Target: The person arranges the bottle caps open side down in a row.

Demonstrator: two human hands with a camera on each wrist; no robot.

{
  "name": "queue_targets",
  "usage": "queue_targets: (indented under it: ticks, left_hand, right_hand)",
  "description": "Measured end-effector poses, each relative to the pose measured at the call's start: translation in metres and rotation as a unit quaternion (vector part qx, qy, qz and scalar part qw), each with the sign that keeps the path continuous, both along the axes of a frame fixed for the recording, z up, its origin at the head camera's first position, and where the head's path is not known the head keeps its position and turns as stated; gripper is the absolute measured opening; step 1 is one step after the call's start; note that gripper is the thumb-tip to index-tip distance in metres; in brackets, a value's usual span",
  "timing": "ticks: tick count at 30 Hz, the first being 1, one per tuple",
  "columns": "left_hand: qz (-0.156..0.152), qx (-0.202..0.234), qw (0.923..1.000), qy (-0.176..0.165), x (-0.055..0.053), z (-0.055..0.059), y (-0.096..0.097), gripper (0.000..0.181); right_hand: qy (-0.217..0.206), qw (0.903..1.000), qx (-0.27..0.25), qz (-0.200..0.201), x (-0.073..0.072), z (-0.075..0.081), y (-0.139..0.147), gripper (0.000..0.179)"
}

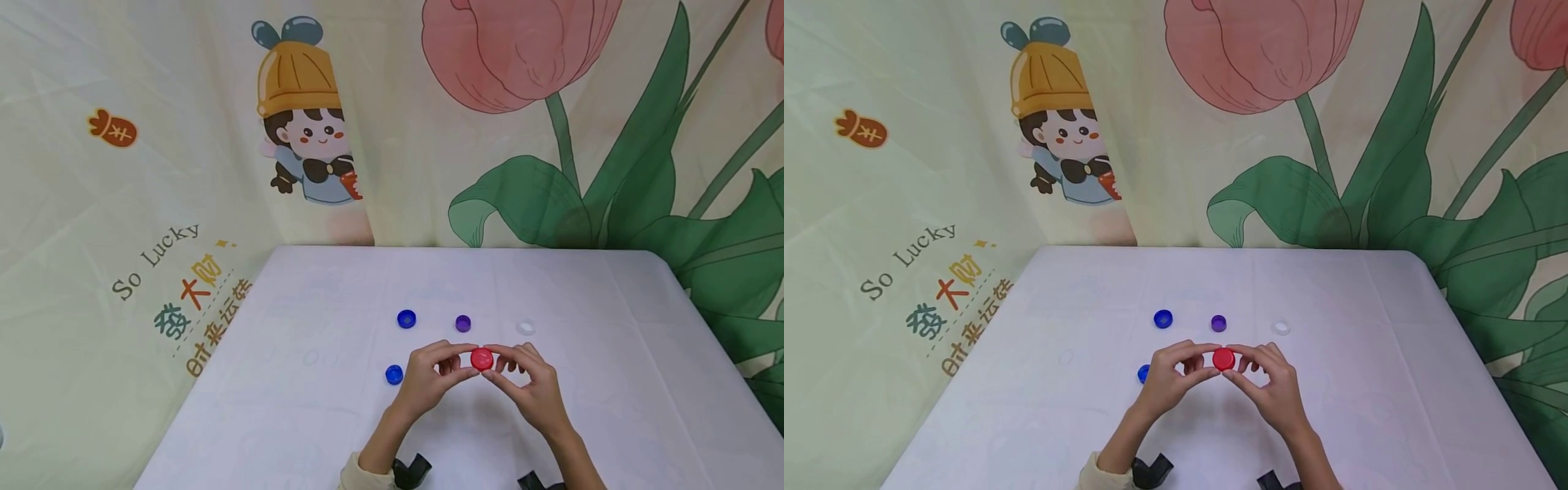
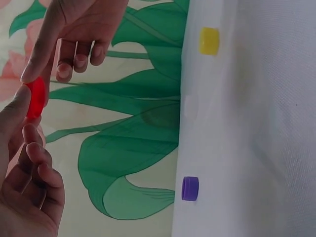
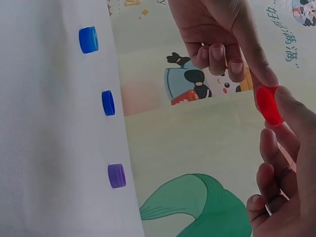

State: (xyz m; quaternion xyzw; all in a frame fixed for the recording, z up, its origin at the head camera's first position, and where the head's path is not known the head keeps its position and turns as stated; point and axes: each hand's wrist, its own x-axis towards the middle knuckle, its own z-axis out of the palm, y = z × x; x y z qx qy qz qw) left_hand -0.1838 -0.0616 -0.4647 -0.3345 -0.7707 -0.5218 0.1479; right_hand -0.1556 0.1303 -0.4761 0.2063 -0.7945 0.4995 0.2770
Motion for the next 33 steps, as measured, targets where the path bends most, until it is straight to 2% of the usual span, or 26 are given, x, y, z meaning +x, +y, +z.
queue_targets:
  ticks: [5,11,16,21,28,33]
  left_hand:
    - [0.01,-0.006,0.9999,0.004,-0.002,-0.007,-0.002,0.027]
    - [0.021,-0.01,0.9996,0.015,-0.011,-0.029,-0.002,0.027]
    - [0.033,-0.036,0.9988,-0.002,-0.018,-0.049,-0.003,0.027]
    - [0.044,-0.076,0.9959,-0.026,-0.022,-0.062,-0.005,0.026]
    - [0.052,-0.134,0.987,-0.072,-0.025,-0.074,-0.008,0.027]
    - [0.05,-0.169,0.9806,-0.086,-0.025,-0.079,-0.011,0.027]
  right_hand:
    - [-0.01,0.9999,0.004,-0.005,-0.003,-0.006,-0.003,0.039]
    - [-0.036,0.9981,0.029,-0.04,-0.011,-0.026,-0.006,0.037]
    - [-0.066,0.9954,0.046,-0.051,-0.016,-0.044,-0.008,0.036]
    - [-0.091,0.9919,0.073,-0.05,-0.018,-0.055,-0.008,0.035]
    - [-0.156,0.9809,0.105,-0.049,-0.021,-0.067,-0.009,0.03]
    - [-0.182,0.9738,0.128,-0.047,-0.021,-0.074,-0.009,0.03]
